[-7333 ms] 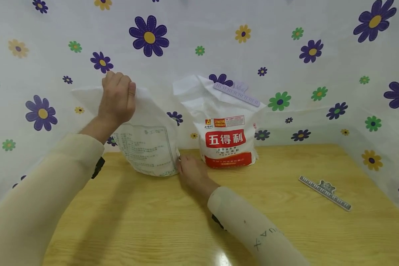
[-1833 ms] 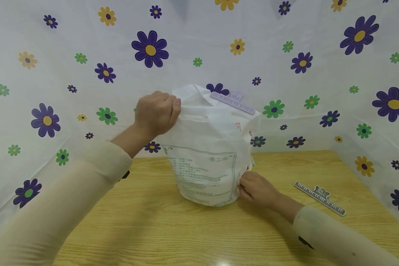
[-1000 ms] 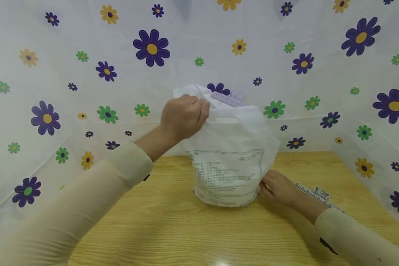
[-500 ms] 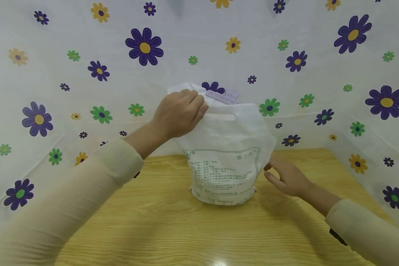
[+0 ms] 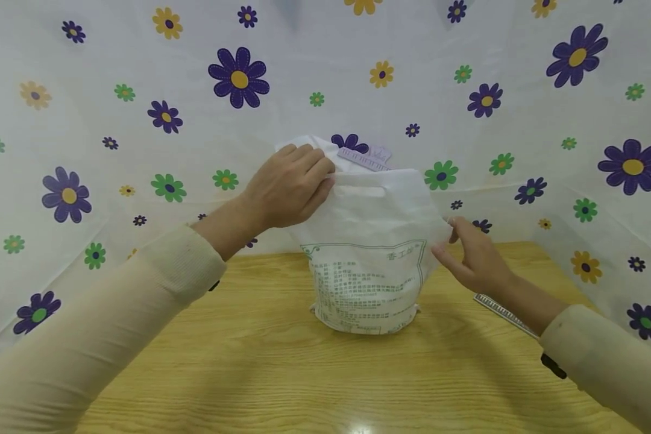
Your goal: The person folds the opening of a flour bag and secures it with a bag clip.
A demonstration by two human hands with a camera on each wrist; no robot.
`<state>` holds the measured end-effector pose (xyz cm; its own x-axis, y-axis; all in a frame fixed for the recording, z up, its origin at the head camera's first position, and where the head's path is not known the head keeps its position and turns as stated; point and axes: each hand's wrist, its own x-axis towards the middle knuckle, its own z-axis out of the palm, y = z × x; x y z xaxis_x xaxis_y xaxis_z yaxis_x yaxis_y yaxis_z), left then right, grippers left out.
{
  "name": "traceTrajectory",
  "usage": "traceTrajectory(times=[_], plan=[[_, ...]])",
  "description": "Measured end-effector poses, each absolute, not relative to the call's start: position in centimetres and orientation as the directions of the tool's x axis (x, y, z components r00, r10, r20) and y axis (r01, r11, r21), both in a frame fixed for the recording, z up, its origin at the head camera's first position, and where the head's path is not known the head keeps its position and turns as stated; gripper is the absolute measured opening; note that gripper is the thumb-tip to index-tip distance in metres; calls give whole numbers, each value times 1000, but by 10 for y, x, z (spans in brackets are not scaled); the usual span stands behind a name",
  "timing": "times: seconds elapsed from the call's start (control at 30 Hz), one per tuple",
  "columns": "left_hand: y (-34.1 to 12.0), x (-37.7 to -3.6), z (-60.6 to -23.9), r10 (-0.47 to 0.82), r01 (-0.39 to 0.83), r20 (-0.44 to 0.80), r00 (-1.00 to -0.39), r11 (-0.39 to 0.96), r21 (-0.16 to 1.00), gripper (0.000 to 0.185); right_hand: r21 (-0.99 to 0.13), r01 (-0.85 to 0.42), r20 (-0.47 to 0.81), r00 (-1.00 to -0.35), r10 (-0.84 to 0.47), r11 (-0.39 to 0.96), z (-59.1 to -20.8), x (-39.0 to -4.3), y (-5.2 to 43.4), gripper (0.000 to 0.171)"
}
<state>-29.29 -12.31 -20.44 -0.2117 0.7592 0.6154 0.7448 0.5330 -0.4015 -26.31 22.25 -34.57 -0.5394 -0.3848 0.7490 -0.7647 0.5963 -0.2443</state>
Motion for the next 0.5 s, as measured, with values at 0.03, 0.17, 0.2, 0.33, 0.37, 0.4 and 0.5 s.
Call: traceTrajectory(times=[0.03, 0.17, 0.2, 0.33, 0.37, 0.4, 0.5], plan=[[-124, -293, -204, 764, 749, 611, -207, 526, -404, 23, -240, -768, 758, -531, -378, 594, -344, -264, 221, 43], [-126, -293, -204, 780, 756, 598, -183, 501, -422, 23, -208, -784, 795, -484, -366, 585, -339, -265, 217, 45], [-126, -293, -204, 782, 757, 597, -177, 496, -425, 23, -196, -790, 801, -471, -370, 581, -337, -265, 217, 44], [-127, -293, -204, 788, 759, 596, -154, 480, -439, 22, -147, -807, 820, -423, -386, 572, -334, -266, 215, 38], [-127, -294, -204, 788, 759, 597, -150, 478, -442, 22, -140, -808, 821, -418, -389, 572, -334, -266, 214, 36], [-127, -294, -204, 789, 758, 597, -144, 476, -446, 22, -135, -809, 821, -414, -392, 572, -333, -265, 214, 35], [-126, -294, -205, 790, 756, 599, -128, 469, -456, 22, -122, -810, 820, -408, -402, 574, -331, -264, 212, 33]])
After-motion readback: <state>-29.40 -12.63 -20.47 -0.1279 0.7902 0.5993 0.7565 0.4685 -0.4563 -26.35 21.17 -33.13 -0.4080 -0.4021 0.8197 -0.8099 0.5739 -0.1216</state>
